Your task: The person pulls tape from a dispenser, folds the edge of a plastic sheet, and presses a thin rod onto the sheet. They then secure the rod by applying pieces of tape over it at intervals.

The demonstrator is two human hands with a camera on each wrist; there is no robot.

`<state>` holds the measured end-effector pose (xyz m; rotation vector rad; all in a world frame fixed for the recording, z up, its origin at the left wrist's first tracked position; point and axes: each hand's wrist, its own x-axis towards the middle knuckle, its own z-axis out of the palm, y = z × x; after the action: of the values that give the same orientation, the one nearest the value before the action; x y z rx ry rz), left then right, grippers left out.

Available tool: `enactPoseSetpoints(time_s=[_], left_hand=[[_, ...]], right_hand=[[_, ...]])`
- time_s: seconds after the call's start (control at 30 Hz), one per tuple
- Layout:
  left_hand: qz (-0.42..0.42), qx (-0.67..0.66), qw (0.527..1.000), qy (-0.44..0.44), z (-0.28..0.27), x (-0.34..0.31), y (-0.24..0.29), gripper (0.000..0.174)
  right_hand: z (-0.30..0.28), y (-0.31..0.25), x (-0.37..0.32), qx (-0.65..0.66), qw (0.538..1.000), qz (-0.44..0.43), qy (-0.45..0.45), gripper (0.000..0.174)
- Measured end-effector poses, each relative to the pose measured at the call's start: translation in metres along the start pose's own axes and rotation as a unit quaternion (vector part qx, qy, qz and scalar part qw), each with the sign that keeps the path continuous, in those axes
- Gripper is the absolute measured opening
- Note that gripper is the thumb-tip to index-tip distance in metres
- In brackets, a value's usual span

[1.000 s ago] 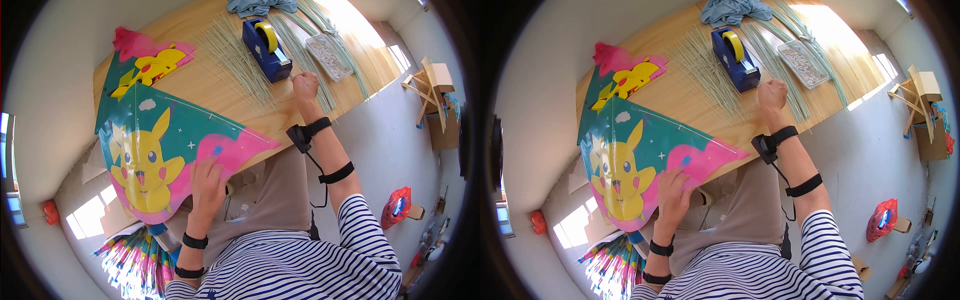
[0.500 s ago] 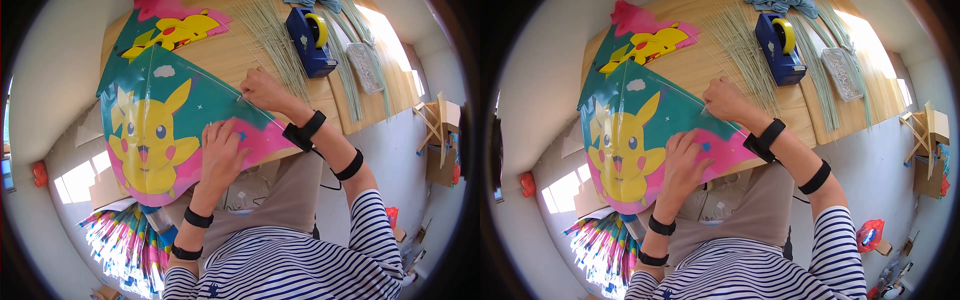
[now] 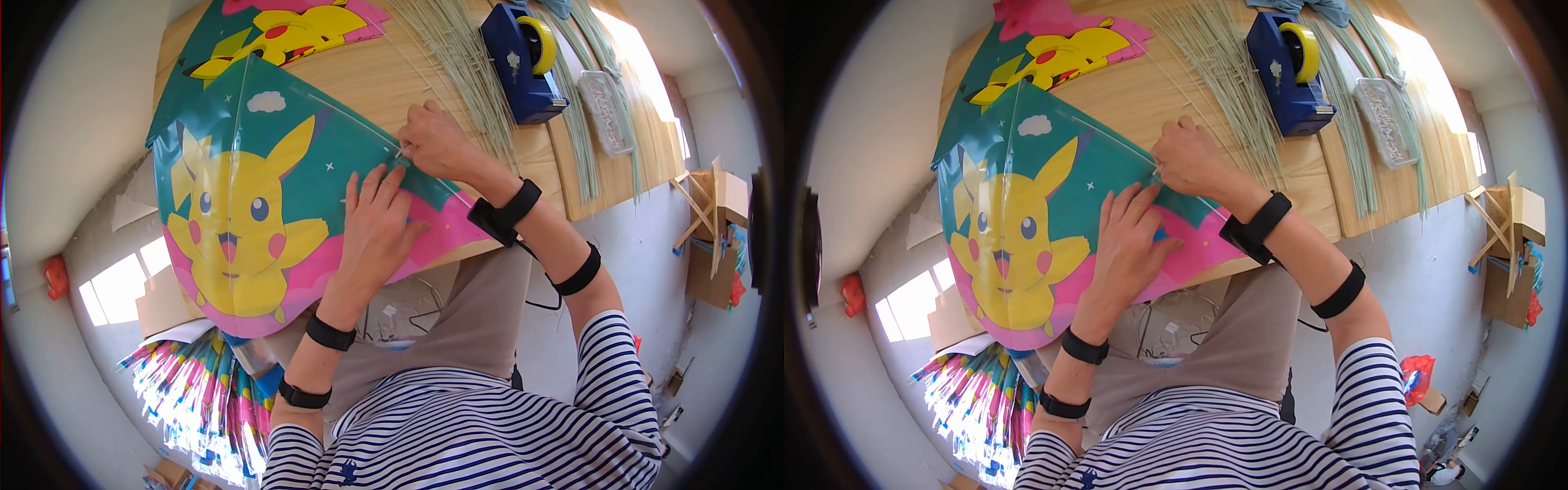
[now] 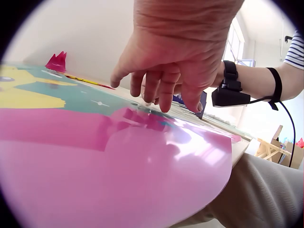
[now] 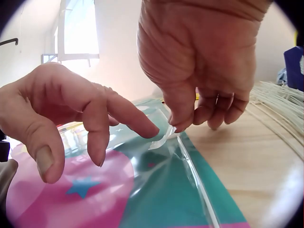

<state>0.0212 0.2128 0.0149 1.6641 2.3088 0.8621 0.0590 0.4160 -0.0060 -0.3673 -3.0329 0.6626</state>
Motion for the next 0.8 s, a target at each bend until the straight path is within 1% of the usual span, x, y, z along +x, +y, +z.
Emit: enactPoseSetpoints(time_s=[0.17, 0.27, 0.37, 0.47, 0.57, 0.67, 0.73, 0.8], left_hand=[[0.013, 0.012, 1.000, -0.005, 0.007, 0.006, -0.006, 0.035], [0.004, 0.013, 1.000, -0.006, 0.011, 0.006, -0.008, 0.039], [0.004, 0.026, 1.000, -0.007, 0.012, 0.005, -0.008, 0.043], [0.002, 0.046, 0.999, -0.013, 0.013, 0.007, -0.006, 0.047], [-0.001, 0.059, 0.998, -0.021, 0.014, 0.007, -0.006, 0.052], [0.003, 0.060, 0.998, -0.016, 0.014, 0.005, -0.006, 0.055], [0.001, 0.058, 0.998, -0.017, 0.014, 0.004, -0.006, 0.054], [-0.002, 0.059, 0.998, -0.018, 0.015, 0.003, -0.006, 0.055]], right_hand=[[0.000, -0.004, -0.001, -0.038, 0.999, -0.001, 0.006, 0.016], [-0.003, -0.008, -0.003, -0.050, 0.999, 0.005, 0.000, 0.017], [0.000, -0.009, -0.003, -0.081, 0.996, 0.029, 0.022, 0.010], [-0.011, -0.008, -0.004, -0.049, 0.995, 0.087, 0.007, 0.015], [-0.016, -0.001, -0.004, 0.129, 0.975, 0.177, -0.019, 0.018], [-0.012, 0.004, -0.009, 0.164, 0.970, 0.179, 0.004, 0.022], [-0.010, 0.000, -0.013, 0.186, 0.963, 0.180, 0.075, 0.023], [-0.017, 0.002, -0.014, 0.202, 0.952, 0.190, 0.128, 0.023]])
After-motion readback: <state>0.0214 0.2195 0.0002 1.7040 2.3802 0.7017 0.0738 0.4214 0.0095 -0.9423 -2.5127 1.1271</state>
